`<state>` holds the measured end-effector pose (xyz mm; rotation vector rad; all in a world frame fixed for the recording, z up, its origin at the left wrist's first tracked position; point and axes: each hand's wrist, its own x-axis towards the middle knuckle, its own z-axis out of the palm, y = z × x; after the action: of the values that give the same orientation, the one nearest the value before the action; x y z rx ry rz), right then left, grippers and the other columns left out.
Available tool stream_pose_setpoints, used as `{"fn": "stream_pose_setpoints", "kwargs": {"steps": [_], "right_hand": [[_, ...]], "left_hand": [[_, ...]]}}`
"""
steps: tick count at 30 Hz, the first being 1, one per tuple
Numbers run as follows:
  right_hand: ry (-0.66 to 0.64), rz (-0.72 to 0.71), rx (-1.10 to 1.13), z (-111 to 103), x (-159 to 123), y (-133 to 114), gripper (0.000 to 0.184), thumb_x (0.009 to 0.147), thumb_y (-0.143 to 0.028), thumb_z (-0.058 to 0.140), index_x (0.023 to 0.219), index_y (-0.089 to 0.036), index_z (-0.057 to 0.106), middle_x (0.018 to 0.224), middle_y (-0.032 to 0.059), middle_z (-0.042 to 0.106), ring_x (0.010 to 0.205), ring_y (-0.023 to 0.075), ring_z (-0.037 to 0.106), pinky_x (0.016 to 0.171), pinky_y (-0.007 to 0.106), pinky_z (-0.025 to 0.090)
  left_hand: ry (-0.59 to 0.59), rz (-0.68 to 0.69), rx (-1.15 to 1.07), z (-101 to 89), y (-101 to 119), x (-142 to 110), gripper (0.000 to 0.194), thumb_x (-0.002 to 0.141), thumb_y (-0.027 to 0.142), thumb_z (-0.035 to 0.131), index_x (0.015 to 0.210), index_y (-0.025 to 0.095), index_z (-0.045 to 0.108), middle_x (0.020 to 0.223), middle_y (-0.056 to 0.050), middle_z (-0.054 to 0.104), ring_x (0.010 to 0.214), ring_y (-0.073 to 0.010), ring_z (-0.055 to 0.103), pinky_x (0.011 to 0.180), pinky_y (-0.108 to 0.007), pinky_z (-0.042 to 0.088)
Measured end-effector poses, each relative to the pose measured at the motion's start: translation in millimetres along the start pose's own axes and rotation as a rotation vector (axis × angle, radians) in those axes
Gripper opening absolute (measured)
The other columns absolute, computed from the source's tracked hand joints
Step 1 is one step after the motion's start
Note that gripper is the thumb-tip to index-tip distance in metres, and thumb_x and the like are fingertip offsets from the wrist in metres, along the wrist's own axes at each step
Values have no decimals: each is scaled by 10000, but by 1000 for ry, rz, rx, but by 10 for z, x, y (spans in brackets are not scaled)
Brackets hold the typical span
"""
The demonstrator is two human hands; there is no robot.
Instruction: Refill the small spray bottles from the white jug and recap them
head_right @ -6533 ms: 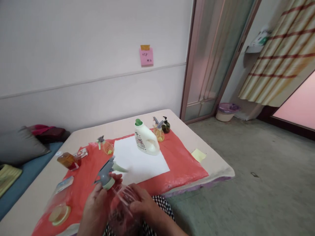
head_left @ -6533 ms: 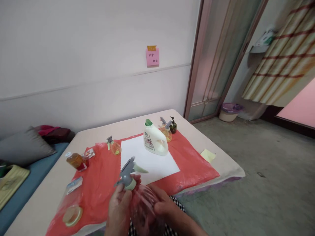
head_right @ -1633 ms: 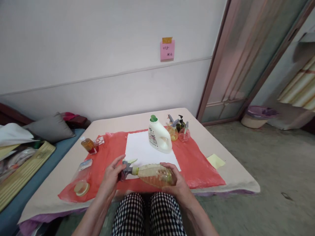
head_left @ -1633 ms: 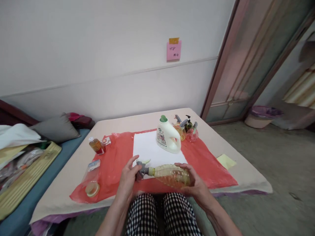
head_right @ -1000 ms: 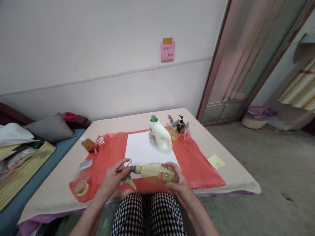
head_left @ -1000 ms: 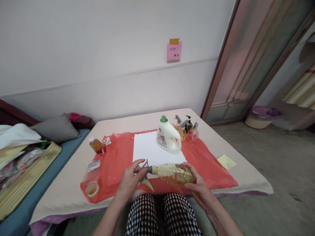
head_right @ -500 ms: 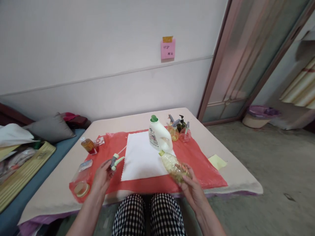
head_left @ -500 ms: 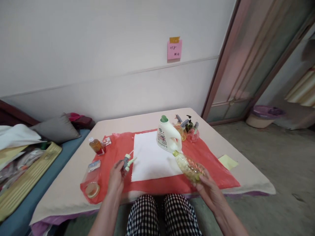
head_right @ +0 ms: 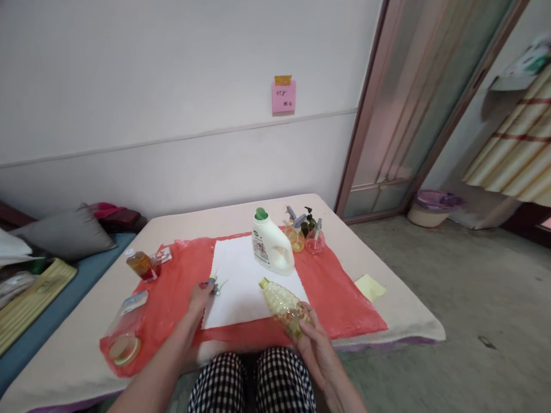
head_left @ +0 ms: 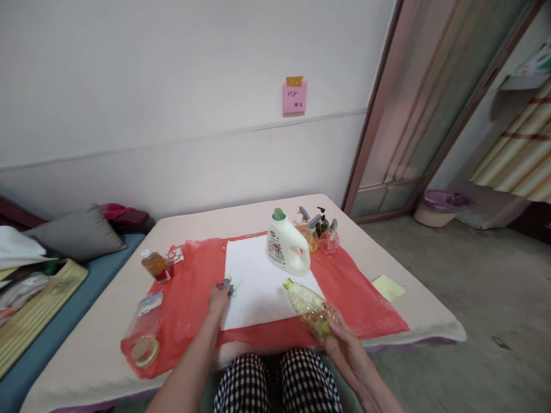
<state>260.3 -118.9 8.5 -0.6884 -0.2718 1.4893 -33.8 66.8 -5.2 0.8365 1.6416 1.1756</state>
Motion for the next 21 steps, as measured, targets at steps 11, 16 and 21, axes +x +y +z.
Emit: {"fn": "stream_pose_setpoints", "kwargs": {"steps": [11,16,21], "right_hand": [[-42,139,-308,196,164,525,665,666,-469,834,1248,-275,577,1334,104,642,1252,314,572,1034,474,417],[207,78,-493,-9,221,450,663,660,-588,799,1230,-307,608,1370,88,619,1293,304,535,1065,480,385],[249,86,-506,-266,218,408,613,612,-593,820,1112,-273,665,1297,98,667,1224,326,592,1026,497,438]], "left_hand": [[-532,182,-87,459,-537,-1294,768,626,435,839,1262,226,462,1163,-136,672,1033,-289,683,898,-433,546],[-173,405,289,508,-395,-850,789,677,377,779,1334,182,387,1352,-178,552,1251,-330,551,1062,-503,433],[-219,459,391,693,-600,-520,818,635,346,785,1333,103,434,1311,-218,578,1257,-365,548,1069,-511,428]]}}
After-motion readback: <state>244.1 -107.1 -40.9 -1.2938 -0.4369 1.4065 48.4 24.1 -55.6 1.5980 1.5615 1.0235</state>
